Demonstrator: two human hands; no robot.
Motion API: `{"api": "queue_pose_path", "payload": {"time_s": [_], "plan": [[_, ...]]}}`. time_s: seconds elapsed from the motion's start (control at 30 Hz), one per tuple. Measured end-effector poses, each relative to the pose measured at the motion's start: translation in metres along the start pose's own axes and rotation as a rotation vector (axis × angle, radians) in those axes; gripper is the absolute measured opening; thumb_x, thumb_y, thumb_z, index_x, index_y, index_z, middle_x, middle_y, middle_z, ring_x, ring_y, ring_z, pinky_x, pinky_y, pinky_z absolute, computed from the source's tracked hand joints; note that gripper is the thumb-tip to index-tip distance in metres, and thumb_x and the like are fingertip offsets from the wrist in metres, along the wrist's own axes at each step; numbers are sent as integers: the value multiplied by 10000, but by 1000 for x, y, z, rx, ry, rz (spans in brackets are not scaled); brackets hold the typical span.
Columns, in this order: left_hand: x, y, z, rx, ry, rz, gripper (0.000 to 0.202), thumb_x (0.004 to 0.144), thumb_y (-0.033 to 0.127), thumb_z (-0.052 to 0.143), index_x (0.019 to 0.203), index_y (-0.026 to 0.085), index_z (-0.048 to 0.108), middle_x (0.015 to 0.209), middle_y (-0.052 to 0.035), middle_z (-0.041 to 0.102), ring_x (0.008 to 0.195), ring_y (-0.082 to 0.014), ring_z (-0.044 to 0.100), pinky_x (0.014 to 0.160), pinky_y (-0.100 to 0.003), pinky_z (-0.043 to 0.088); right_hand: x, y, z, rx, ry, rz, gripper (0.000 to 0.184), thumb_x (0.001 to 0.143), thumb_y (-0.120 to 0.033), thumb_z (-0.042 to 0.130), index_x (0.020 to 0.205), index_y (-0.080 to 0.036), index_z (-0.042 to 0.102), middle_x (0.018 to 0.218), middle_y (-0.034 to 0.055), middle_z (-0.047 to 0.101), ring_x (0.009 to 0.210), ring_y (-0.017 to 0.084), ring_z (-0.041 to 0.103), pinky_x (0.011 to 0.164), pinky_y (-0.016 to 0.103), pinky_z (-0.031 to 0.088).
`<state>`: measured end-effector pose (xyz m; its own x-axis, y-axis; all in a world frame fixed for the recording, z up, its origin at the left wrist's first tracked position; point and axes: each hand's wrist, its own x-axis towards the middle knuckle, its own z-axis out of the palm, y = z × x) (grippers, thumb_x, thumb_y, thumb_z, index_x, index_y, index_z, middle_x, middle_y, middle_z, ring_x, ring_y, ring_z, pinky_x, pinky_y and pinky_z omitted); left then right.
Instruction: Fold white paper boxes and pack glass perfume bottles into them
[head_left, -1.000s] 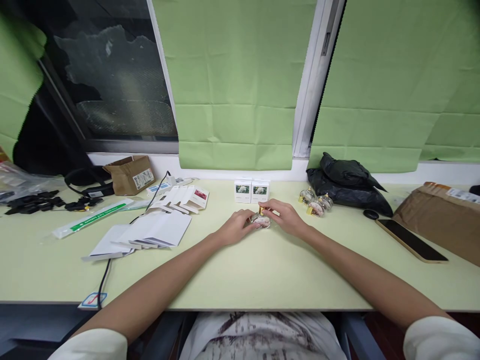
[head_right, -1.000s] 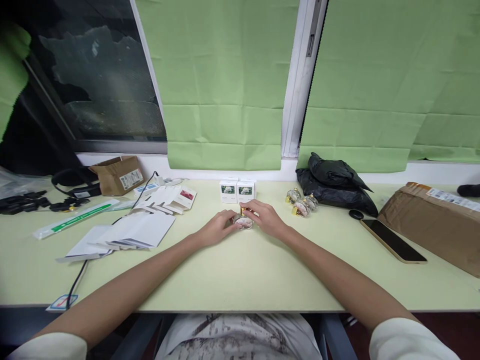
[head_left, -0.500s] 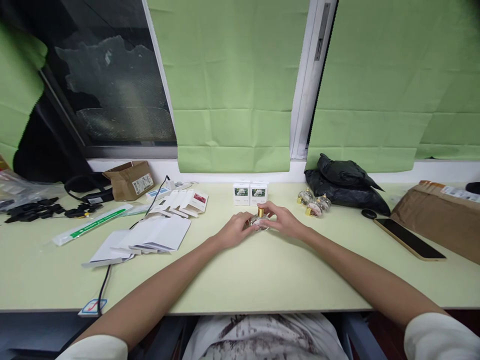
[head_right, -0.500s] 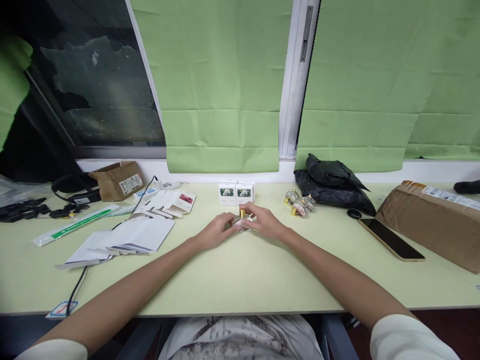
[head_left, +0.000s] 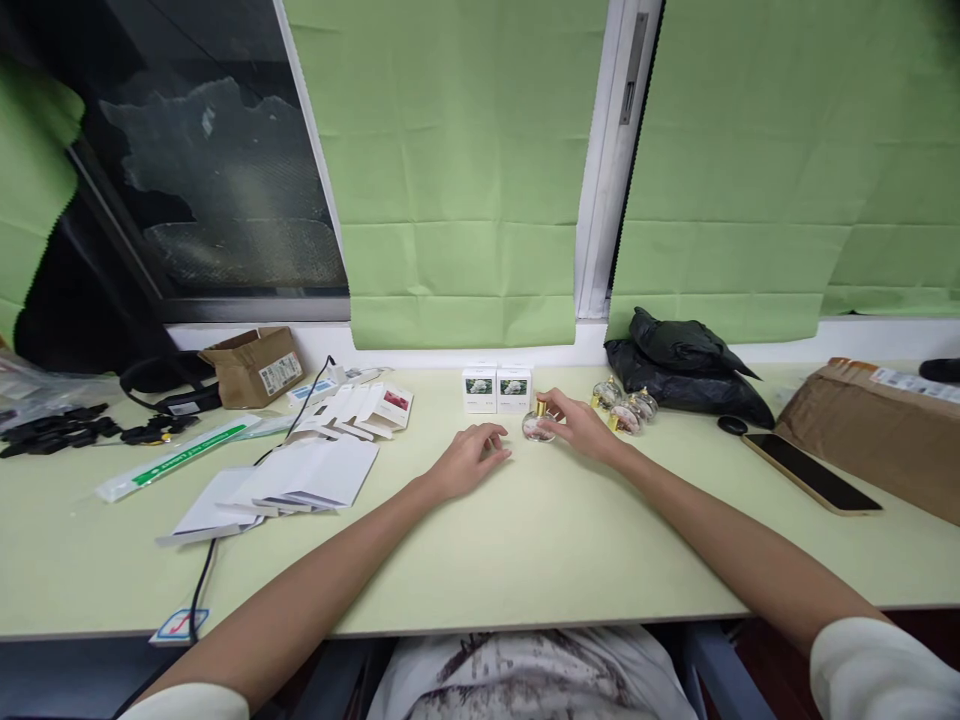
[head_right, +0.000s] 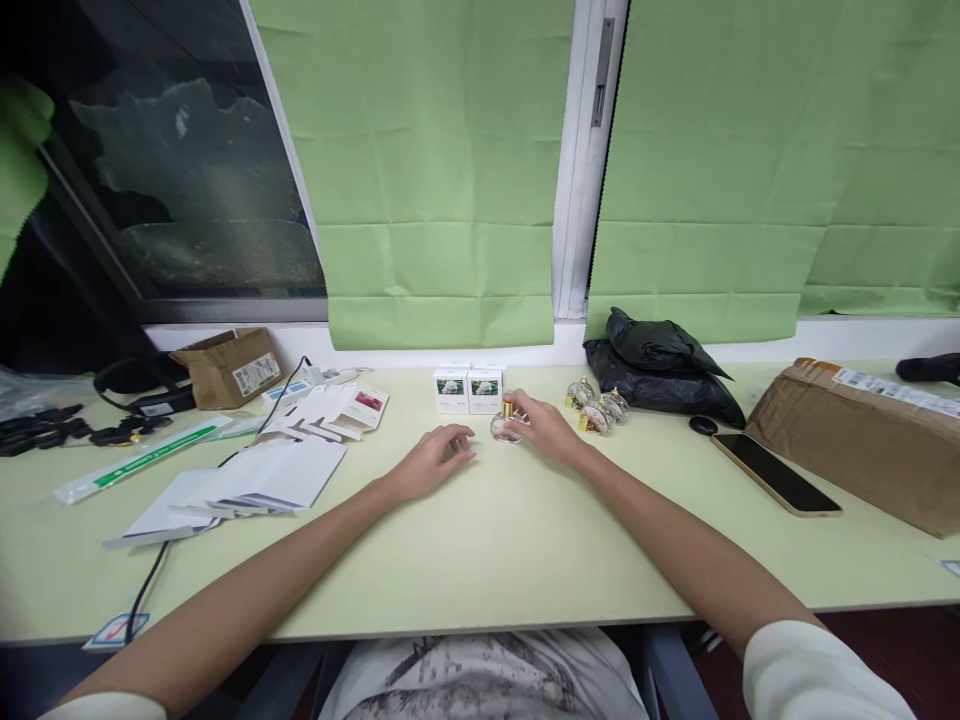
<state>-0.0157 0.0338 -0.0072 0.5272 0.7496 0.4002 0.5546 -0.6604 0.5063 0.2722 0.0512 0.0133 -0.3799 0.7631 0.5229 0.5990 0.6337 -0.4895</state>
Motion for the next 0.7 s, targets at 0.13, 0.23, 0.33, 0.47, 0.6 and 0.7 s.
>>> {"api": "queue_pose_path", "payload": {"time_s": [0.13, 0.23, 0.33, 0.47, 0.6, 0.7], "plan": [[0, -2, 0, 0, -4, 20, 313, 1006, 465, 594, 1233, 255, 640, 1070, -49, 714, 1033, -243, 660, 977, -418, 479, 2, 17, -2, -44, 50, 50, 417, 959, -383, 650, 1352, -259, 579, 1061, 49, 736, 867, 221, 699, 805, 349, 546], [0, -2, 0, 3, -3, 29, 315, 1006, 472, 588, 1219, 250, 654, 1076, -58, 717, 1039, -249, 660, 974, -422, 482, 3, 21, -3, -44, 51, 61, 436, 952, -369, 651, 1367, -267, 568, 1071, 50, 735, 873, 222, 704, 821, 361, 550], [0, -2, -1, 14, -16, 31, 318, 1005, 474, 588, 1215, 246, 660, 1084, -63, 719, 1047, -254, 655, 981, -432, 477, 2, 18, -2, -39, 51, 66, 447, 949, -360, 645, 1379, -276, 557, 1060, 42, 729, 892, 222, 704, 837, 362, 552], [0, -1, -2, 17, -23, 32, 315, 1005, 469, 589, 1215, 246, 665, 1083, -62, 721, 1045, -252, 651, 984, -438, 476, 2, 12, -1, -8, 44, 53, 458, 948, -336, 636, 1394, -276, 551, 1061, 43, 730, 908, 219, 695, 856, 364, 552], [-1, -1, -2, 9, -14, 39, 326, 1004, 484, 585, 1210, 247, 674, 1086, -68, 723, 1048, -256, 650, 979, -438, 487, 2, 5, 1, 6, 43, 57, 469, 945, -338, 638, 1404, -290, 554, 1104, 45, 739, 937, 227, 696, 880, 384, 555], [-1, -1, -2, 12, -15, 44, 323, 1006, 479, 584, 1210, 247, 678, 1092, -69, 722, 1056, -258, 650, 978, -434, 489, 3, 3, 4, 20, 38, 60, 475, 946, -341, 639, 1410, -290, 547, 1119, 43, 741, 960, 231, 699, 895, 397, 556]]}}
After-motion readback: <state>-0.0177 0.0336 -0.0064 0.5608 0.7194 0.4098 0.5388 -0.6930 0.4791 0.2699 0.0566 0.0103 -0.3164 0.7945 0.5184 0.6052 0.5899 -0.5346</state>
